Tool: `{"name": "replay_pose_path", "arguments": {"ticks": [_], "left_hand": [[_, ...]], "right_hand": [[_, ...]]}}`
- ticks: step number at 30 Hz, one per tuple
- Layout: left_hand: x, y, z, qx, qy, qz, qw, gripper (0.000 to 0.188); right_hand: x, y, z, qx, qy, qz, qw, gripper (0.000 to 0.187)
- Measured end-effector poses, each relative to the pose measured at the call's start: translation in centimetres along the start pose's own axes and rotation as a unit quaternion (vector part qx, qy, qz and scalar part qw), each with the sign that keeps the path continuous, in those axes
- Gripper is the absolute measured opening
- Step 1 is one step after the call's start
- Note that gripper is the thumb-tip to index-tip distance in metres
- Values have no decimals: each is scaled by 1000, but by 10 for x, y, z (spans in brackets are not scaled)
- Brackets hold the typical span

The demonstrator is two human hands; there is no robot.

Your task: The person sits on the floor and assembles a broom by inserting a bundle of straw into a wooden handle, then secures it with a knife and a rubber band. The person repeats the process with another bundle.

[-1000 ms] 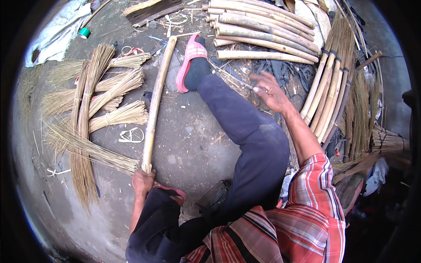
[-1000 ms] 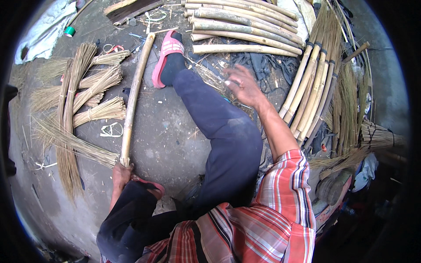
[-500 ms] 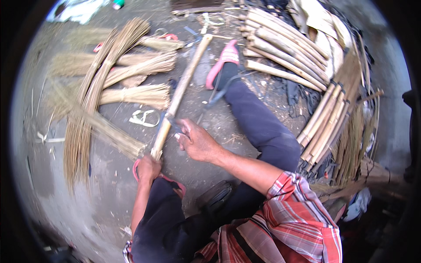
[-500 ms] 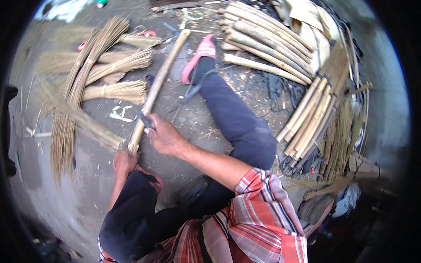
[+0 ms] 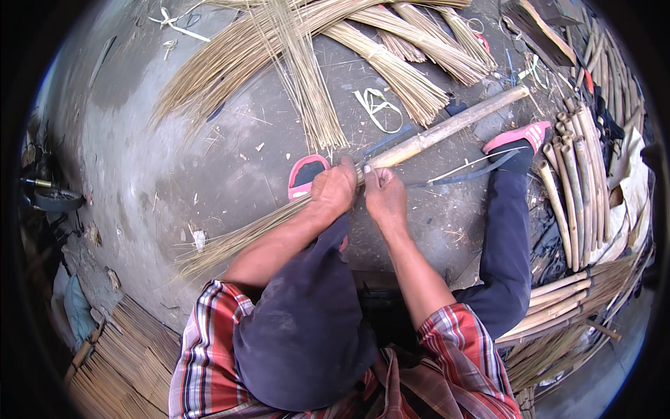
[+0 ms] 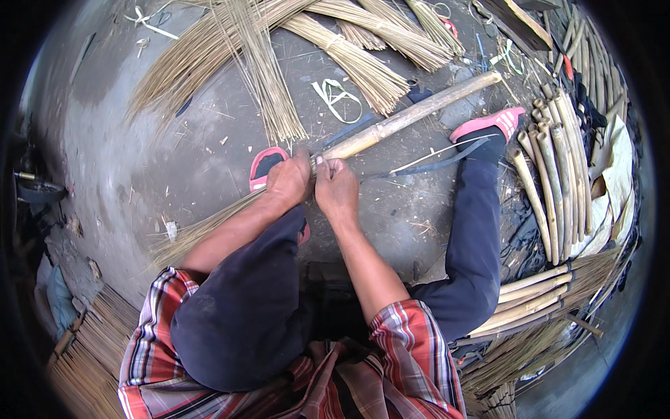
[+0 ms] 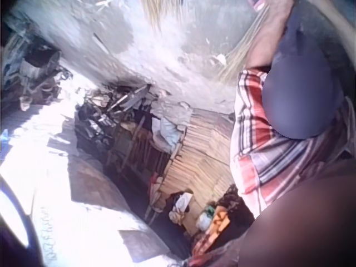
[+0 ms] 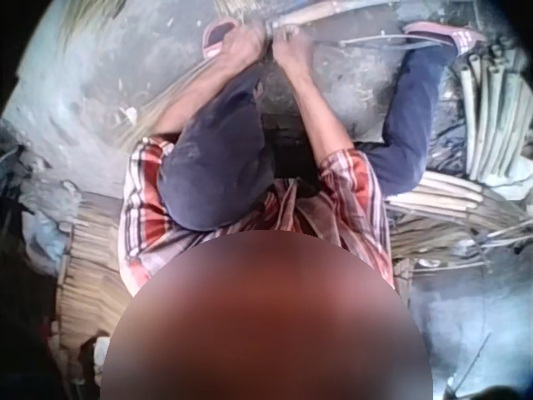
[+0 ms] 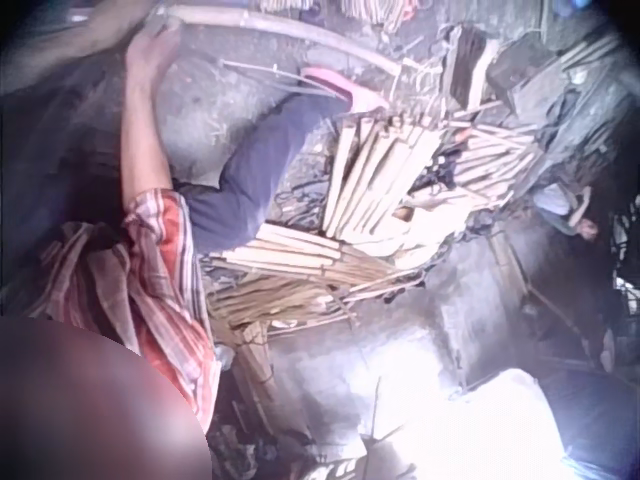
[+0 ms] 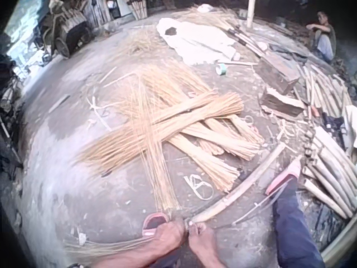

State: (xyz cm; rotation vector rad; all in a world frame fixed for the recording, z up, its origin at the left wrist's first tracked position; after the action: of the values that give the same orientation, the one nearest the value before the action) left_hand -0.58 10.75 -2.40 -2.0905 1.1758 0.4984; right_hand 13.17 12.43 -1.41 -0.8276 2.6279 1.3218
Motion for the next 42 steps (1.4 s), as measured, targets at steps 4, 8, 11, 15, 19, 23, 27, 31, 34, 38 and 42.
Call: {"name": "replay_pose_path", "arguments": {"ticks": [4,8,11,15,19,23,27,31,34,38,42], "left_hand": [[4,2,0,-5,-5,0,1000,29],[8,4,2,-12,-1,-1,1000,28],[8,1,3,5,4,24,1000,28],[4,0,2,21,2,-9,1000,35],[0,3,2,5,18,-8,1000,31],[-10,-8,-7,24,42,-68,997,31],[-13,-24,-26,64,113,-167,977,32],[-11,-50,-46,168,177,-257,935,37],[8,-55,-53,160,315,-262,898,35],[17,-66,-74,167,488,-332,790,30],[18,-75,-73,178,490,-428,738,26]], "right_hand": [[2,12,13,-4,-6,-80,997,38],[12,15,31,41,78,-160,983,38],[8,10,36,76,104,-147,981,39],[6,8,13,45,130,-90,986,35],[3,-24,-54,78,182,36,980,30],[-9,-63,-81,62,212,-58,974,29],[-23,-78,-65,-7,151,-175,973,22],[-30,-61,-29,-37,130,-266,954,8],[-34,-11,-11,-189,115,-283,933,8],[-32,23,-26,-327,167,-229,902,21],[-33,22,-28,-291,145,-199,924,26]]}}
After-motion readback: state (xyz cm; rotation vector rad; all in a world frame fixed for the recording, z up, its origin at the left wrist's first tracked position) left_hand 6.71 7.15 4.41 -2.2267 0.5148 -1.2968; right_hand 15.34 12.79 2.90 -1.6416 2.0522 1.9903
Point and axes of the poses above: each hand's wrist, its own z-axis towards the middle knuckle, its own x-axis out of the palm, y = z × x, the point moved 10 cm from there along z, towards the middle knuckle, and after that the axes turned 9 degrees about y, right-handed, at the moved point
